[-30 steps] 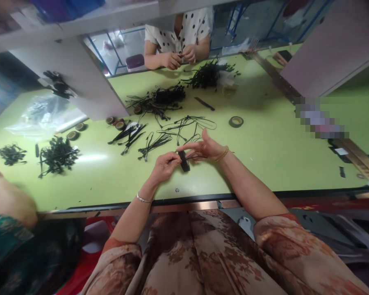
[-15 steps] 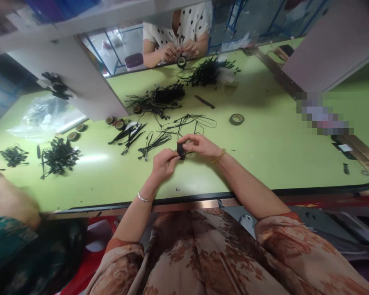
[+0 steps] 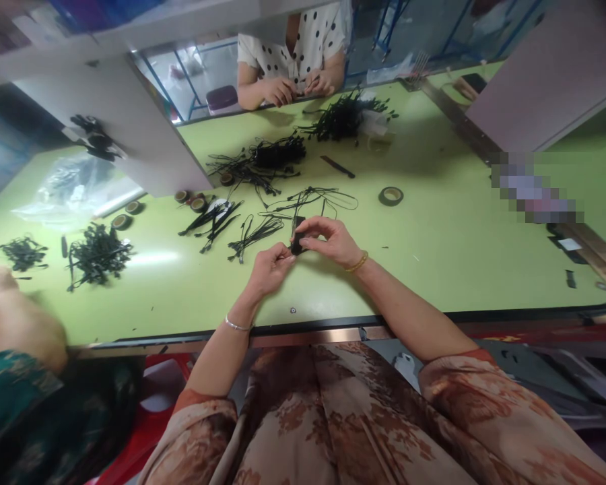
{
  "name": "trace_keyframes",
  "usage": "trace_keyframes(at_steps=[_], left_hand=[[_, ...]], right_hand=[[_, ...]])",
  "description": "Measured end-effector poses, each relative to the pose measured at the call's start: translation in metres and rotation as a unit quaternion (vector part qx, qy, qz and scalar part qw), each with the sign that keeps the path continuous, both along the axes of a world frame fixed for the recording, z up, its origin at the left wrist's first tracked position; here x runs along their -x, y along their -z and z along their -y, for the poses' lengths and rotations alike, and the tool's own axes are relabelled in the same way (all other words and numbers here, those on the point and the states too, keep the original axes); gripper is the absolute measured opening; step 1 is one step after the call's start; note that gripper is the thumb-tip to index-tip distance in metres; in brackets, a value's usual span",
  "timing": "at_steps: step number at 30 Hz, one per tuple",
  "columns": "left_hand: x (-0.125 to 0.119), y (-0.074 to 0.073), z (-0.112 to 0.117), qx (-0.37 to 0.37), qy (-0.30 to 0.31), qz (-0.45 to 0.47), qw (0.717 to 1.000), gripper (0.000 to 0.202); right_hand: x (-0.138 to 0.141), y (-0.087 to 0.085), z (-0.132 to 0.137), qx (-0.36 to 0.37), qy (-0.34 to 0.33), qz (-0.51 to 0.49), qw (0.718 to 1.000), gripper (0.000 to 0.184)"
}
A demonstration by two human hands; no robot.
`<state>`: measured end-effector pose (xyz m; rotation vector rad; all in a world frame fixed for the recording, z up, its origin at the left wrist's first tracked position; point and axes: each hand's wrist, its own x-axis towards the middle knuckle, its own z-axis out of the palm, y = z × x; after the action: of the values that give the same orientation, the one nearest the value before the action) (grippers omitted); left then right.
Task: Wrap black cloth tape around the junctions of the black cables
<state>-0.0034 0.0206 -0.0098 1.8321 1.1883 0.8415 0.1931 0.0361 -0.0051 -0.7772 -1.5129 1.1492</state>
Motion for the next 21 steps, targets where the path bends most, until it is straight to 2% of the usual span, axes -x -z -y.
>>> trace_keyframes(at_steps=[4, 8, 12, 18, 21], left_hand=[[0.001, 0.003, -0.002, 0.047, 0.009, -0.029, 0.998, 0.022], [-0.002, 0.003, -0.002, 0.039, -0.040, -0.073, 0.996, 0.021], [-0.002, 0.005, -0.003, 0.006, -0.107, -0.068, 0.992, 0.015], [0.003, 0.012, -0.008, -0.009, -0.123, -0.056, 0.991, 0.005], [0.004, 0.013, -0.009, -0.024, -0.122, -0.046, 0.991, 0.009]], right_hand=[[-0.006, -0.004, 0.001, -0.037, -0.044, 0.025, 0.998, 0.037], [-0.012, -0.012, 0.003, -0.083, -0.084, 0.063, 0.991, 0.046], [-0.014, -0.017, 0.004, -0.111, -0.062, 0.123, 0.984, 0.050], [-0.006, -0.011, 0.006, -0.161, 0.008, 0.239, 0.958, 0.050], [-0.002, -0.009, 0.006, -0.188, 0.029, 0.288, 0.938, 0.052]])
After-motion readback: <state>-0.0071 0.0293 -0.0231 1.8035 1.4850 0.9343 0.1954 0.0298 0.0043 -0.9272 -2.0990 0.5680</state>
